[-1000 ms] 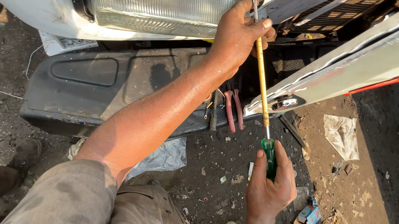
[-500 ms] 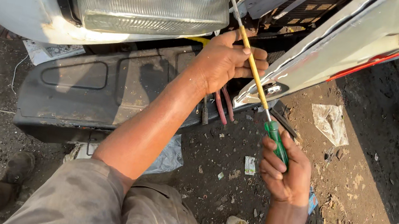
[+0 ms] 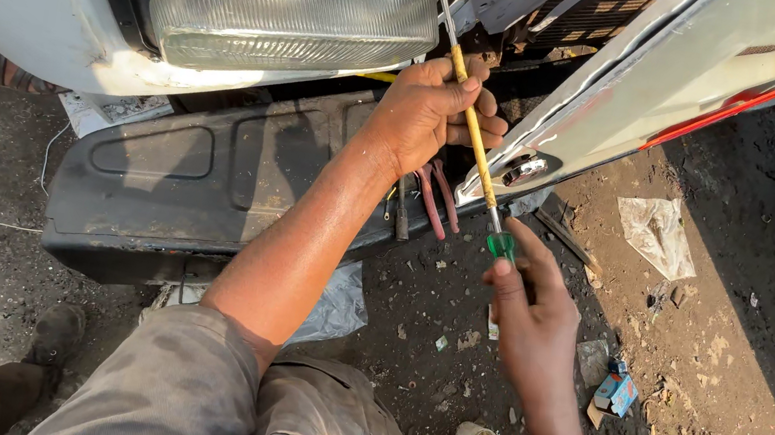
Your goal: The person connects the wiring harness to a red headlight assembly, then uses a screwdriver to secure the headlight into the front of a white vehicle. The headlight is aligned and fastened with multiple screws.
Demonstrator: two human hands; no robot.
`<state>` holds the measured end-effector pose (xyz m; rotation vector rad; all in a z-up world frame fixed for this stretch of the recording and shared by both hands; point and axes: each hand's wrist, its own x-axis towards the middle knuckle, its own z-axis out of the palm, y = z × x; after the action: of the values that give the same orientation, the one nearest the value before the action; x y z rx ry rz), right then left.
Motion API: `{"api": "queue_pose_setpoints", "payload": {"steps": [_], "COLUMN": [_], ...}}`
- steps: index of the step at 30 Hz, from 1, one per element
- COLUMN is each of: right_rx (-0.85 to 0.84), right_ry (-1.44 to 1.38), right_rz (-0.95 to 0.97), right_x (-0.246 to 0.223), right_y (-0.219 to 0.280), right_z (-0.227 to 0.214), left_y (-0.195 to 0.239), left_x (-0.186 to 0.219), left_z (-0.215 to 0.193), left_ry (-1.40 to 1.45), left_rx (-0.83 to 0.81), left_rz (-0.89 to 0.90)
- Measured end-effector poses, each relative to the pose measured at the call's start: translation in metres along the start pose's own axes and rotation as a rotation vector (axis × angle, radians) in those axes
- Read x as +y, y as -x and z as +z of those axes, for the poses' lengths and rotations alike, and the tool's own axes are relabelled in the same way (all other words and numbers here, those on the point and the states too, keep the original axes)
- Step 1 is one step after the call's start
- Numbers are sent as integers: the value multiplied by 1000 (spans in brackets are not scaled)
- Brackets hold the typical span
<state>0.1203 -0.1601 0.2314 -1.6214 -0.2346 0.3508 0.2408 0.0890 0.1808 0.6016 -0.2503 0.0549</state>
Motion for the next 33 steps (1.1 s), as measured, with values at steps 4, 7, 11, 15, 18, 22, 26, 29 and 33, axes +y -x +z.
{"api": "queue_pose_setpoints", "payload": {"steps": [4, 7, 11, 15, 18, 22, 26, 29, 33], "right_rx": [-10, -19, -1, 40, -127, -217, -131, -18, -76], "right_ry": [926, 292, 8, 859, 57, -364, -92, 636, 594], "right_rz": [-435, -253, -160, -672, -378, -90, -41, -338, -384], "right_x": [-11, -20, -16, -10, -4, -4, -10, -12, -6], "right_y": [-1, -3, 5, 10, 5, 0, -1, -2, -7], "right_z": [-6, -6, -6, -13, -12, -21, -25, -22, -21], "left_y": [0, 0, -4, -9, -4, 2, -7, -10, -5], "left_x": [-1, -7, -19, -28, -23, -23, -23, -25, -26], "left_z": [6, 14, 17, 19, 18, 16, 18, 16, 6], "left_ry": [56, 163, 182, 130, 138, 180, 123, 36, -7], "left_rx": [-40, -122, -40, 56, 35, -42, 10, 51, -64], "left_rz": [28, 46, 131, 147, 141, 117, 140, 183, 173]}}
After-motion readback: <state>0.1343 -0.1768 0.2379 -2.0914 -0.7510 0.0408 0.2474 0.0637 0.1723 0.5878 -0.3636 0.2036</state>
